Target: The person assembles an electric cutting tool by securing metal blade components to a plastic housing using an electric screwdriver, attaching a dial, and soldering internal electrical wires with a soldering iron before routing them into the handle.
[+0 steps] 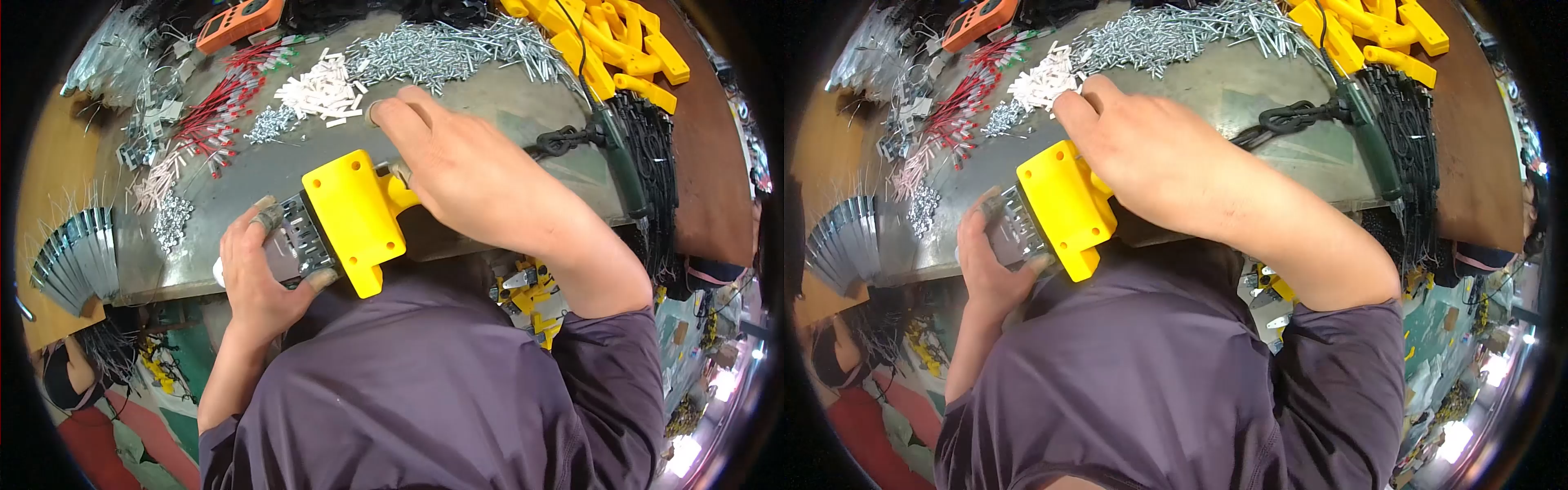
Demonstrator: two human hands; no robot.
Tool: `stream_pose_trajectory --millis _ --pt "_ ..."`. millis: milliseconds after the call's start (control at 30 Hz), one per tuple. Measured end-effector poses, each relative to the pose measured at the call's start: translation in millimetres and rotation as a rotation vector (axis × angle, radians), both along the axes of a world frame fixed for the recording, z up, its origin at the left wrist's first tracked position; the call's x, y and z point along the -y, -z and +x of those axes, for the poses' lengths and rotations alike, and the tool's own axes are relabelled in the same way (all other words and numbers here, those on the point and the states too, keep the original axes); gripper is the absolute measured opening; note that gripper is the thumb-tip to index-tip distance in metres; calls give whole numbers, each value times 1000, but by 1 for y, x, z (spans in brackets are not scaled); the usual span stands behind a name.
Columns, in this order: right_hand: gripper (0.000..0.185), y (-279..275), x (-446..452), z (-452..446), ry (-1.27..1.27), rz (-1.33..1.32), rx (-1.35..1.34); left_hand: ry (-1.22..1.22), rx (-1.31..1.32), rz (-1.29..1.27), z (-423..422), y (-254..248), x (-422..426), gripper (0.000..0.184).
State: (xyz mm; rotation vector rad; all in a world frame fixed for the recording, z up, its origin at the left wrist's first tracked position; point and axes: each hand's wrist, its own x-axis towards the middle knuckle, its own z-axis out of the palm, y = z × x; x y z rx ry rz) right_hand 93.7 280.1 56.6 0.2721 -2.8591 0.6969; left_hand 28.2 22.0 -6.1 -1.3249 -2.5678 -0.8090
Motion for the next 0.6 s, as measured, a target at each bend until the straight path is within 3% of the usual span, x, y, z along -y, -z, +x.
stream_pose_trajectory --millis 167,267,367,433,500,600 --pt "36 11 24 1 -250 -372 -19 36 -8 32 -2 2 0 86" --pt "39 4 -25 21 51 -267 -202 51 -11 56 -2 4 0 86" --pt "39 9 -135 68 791 56 -123 24 -17 33 -3 -2 3 84" --pt "44 21 -196 126 825 448 45 20 44 18 -3 -6 3 85" --pt "48 50 -226 179 825 572 176 -20 76 9 -6 -7 6 88" --pt "55 41 -194 174 1029 259 228 -29 108 10 -13 -10 -1 85"
